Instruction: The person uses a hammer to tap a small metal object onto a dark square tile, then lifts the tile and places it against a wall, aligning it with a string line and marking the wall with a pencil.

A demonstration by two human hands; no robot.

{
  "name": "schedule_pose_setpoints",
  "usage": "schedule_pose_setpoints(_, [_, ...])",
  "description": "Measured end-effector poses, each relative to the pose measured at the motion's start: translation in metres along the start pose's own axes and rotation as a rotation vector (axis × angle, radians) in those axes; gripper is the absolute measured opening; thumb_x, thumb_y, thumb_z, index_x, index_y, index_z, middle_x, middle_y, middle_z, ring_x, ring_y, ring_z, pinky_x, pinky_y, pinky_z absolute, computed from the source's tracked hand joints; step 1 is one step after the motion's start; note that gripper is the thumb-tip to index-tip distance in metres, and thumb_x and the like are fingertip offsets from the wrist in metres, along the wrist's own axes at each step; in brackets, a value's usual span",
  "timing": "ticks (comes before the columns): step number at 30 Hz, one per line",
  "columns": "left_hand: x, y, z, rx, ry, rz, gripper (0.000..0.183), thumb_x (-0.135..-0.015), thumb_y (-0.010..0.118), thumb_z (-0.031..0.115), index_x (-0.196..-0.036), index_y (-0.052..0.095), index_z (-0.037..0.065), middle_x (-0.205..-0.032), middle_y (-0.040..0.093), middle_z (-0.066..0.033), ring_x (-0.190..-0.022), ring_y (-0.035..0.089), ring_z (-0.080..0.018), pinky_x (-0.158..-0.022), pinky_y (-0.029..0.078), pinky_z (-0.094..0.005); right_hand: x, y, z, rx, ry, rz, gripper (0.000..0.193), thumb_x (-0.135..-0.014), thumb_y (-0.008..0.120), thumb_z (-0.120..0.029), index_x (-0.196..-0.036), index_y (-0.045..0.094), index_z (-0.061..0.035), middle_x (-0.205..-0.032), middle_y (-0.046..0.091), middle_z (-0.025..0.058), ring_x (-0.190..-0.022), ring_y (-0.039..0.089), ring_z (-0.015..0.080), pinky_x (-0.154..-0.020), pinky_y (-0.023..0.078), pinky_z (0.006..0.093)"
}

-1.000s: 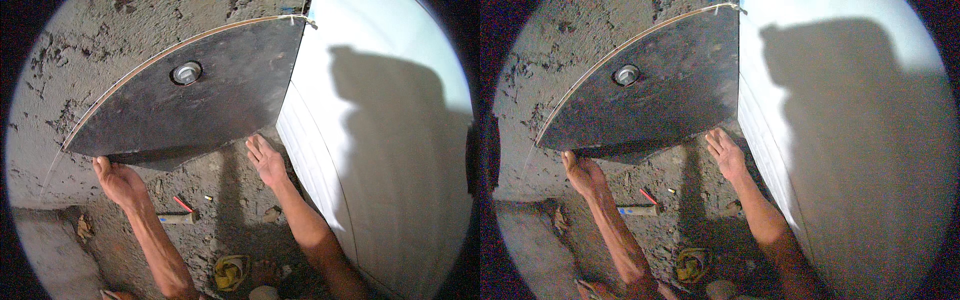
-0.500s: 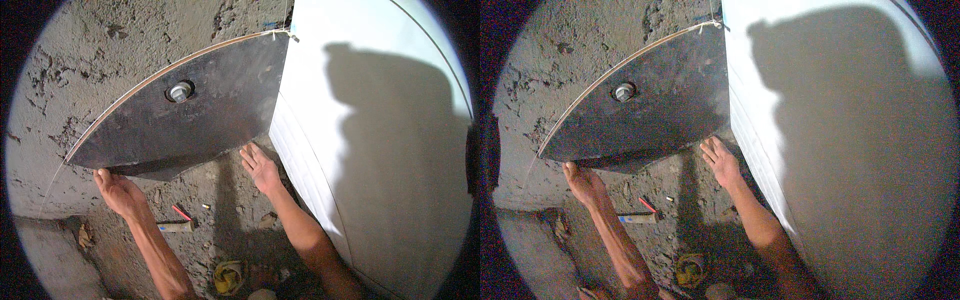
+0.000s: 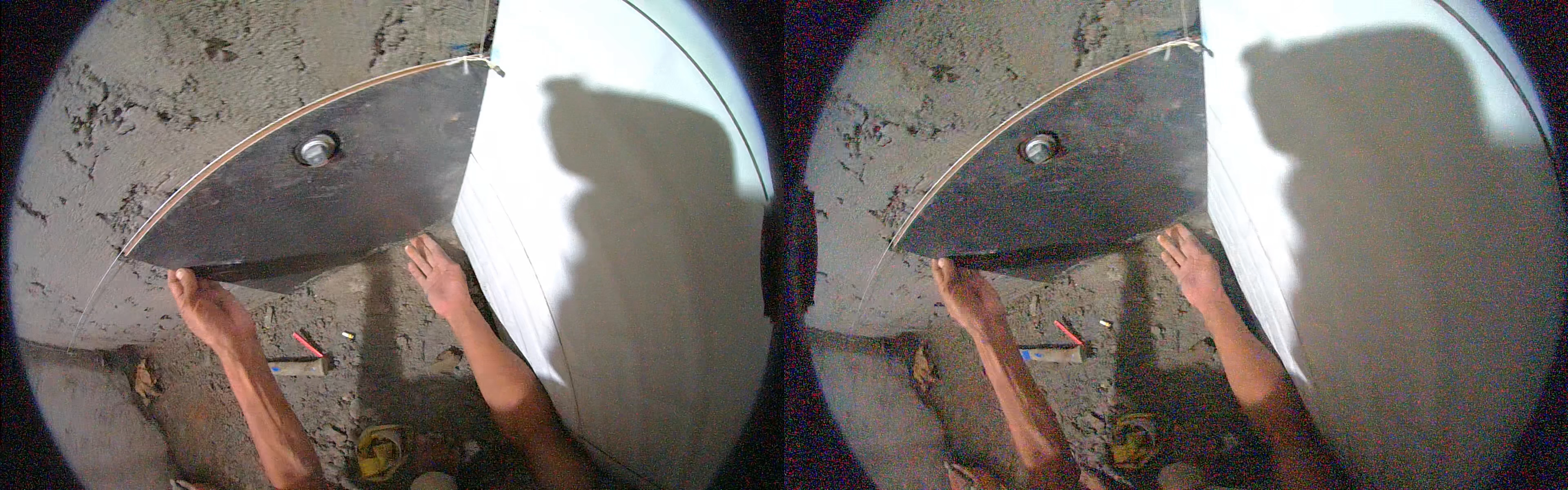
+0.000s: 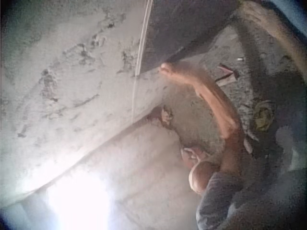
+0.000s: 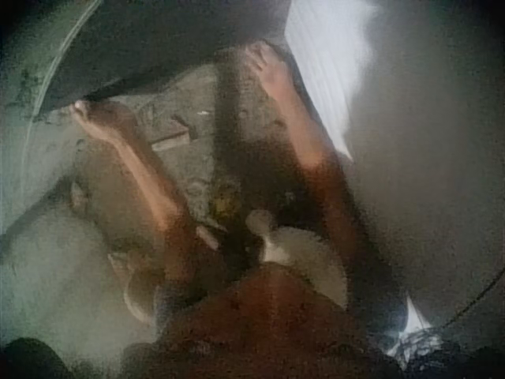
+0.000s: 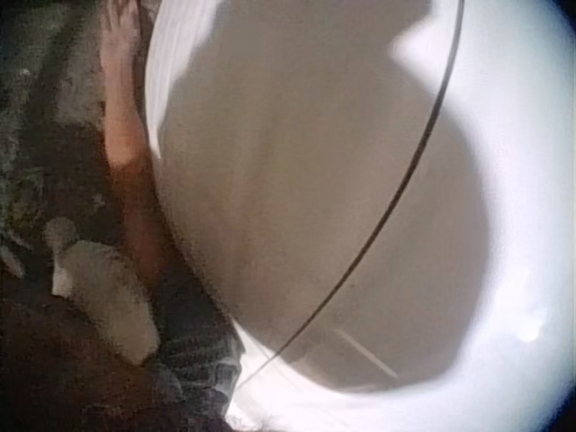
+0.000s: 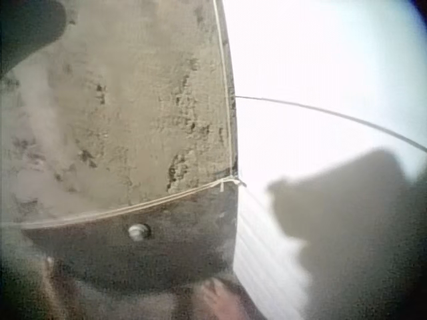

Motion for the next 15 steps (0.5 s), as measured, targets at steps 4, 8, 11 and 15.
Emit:
schedule_pose_setpoints(4, [0.001,0.002,-0.003,0.051,-0.006,0.049,0.017,-0.101,0.059,0.011,-0.117,0.053,0.007,-0.098,0.062,0.0013,-0.091,0.057,-0.0104,-0.082,0.045,-0.0282,0.0,-0.007,0.001,0.0,-0.026,-0.046,0.061,-0.104,0.051,-0.028,-0.156,0.03,-0.004,-0.16,0.035,0.0056,-0.147,0.035,0.0244,-0.121,0.026,0.0409])
schedule_pose_setpoints(8, [0.006,0.013,0.004,-0.015,-0.021,0.112,0.021,-0.101,0.06,0.012,-0.12,0.052,0.008,-0.096,0.059,0.0033,-0.085,0.055,-0.0085,-0.079,0.043,-0.0261,0.002,0.004,0.0,0.004,0.002,0.031,0.063,-0.104,0.05,-0.028,-0.156,0.027,-0.0031,-0.161,0.034,0.0075,-0.148,0.034,0.0246,-0.121,0.026,0.0401])
schedule_pose_setpoints(11, [0.007,0.017,0.006,-0.05,-0.028,0.127,0.022,-0.101,0.059,0.013,-0.121,0.053,0.007,-0.093,0.059,0.0036,-0.085,0.054,-0.0085,-0.078,0.043,-0.0274,0.003,0.004,-0.003,0.004,-0.005,0.009,0.062,-0.104,0.052,-0.029,-0.156,0.028,-0.0029,-0.159,0.036,0.0066,-0.147,0.036,0.0246,-0.12,0.027,0.0393])
schedule_pose_setpoints(15, [0.007,0.022,0.004,-0.085,0.003,0.159,0.021,-0.1,0.06,0.014,-0.119,0.054,0.006,-0.091,0.059,0.0027,-0.083,0.053,-0.0087,-0.076,0.042,-0.0279,0.003,0.006,-0.004,0.035,-0.025,0.036,0.058,-0.106,0.045,-0.027,-0.154,0.028,0.0005,-0.156,0.04,0.0081,-0.145,0.039,0.0291,-0.119,0.03,0.0435])
Point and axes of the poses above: each hand's wrist, its own x-axis away from the middle knuckle, its own y-axis out of the palm, z = x × y, the point moved 1 cm from there along -x, towards the middle knuckle
